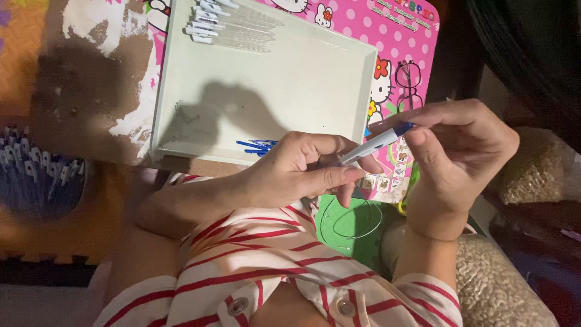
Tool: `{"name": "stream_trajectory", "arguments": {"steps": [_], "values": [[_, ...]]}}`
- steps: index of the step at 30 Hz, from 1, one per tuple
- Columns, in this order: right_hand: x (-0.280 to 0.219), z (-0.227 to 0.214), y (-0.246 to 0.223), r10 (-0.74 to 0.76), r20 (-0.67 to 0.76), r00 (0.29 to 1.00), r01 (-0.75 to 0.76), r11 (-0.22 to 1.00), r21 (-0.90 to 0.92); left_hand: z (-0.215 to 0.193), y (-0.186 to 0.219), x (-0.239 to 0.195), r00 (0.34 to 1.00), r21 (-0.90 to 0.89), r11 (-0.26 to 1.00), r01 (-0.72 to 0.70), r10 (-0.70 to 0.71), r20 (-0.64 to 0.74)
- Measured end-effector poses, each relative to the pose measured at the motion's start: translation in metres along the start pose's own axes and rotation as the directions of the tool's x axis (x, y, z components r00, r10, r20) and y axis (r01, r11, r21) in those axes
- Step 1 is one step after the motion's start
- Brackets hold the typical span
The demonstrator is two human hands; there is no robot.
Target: The person is assembling blue pens by inserting blue ink cartridges into white pen barrels. They pick up a barrel and a cartridge, insert the cartridge into the barrel, and then place the assembled pen onto a white tray. This process is repeated multiple times throughout the video.
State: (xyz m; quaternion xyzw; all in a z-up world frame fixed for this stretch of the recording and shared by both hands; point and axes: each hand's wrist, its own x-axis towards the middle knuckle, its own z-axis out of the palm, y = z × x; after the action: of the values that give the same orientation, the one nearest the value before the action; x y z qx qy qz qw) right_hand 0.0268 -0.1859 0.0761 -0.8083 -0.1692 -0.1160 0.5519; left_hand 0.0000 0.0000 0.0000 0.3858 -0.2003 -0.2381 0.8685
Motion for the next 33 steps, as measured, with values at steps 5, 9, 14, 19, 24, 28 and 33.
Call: {"name": "stream_trajectory", "arguments": {"steps": [5, 9, 14, 19, 24, 28, 33], "values": [[0.001, 0.001, 0.001, -0.03, 0.011, 0.999, 0.03, 0.999, -0.02, 0.0, 0.001, 0.001, 1.0, 0.031, 0.999, 0.011, -0.011, -0.018], [0.002, 0.003, -0.002, -0.097, 0.04, 0.994, 0.1, 0.991, -0.083, -0.001, 0.002, 0.001, 1.0, 0.097, 0.995, 0.018, -0.016, -0.02], [0.003, -0.015, 0.034, -0.435, 0.173, 0.884, 0.458, 0.88, -0.127, -0.001, 0.003, -0.002, 1.0, 0.071, 0.997, 0.025, -0.024, -0.003], [0.009, -0.023, 0.075, -0.706, 0.255, 0.661, 0.742, 0.665, -0.081, -0.002, -0.005, 0.0, 0.999, 0.019, 0.999, 0.041, -0.04, -0.022], [0.0, -0.011, 0.097, -0.451, 0.168, 0.877, 0.396, 0.875, 0.28, -0.011, -0.029, 0.001, 0.991, 0.09, 0.991, -0.096, 0.104, -0.086], [-0.015, 0.014, 0.084, -0.297, 0.326, 0.898, 0.19, 0.928, 0.321, -0.026, -0.049, 0.008, 0.948, 0.343, 0.92, -0.191, 0.263, -0.179], [-0.024, 0.032, 0.093, -0.059, 0.101, 0.993, 0.019, 0.932, 0.361, -0.047, -0.07, -0.009, 0.906, 0.712, 0.694, -0.104, 0.362, -0.22]]}}
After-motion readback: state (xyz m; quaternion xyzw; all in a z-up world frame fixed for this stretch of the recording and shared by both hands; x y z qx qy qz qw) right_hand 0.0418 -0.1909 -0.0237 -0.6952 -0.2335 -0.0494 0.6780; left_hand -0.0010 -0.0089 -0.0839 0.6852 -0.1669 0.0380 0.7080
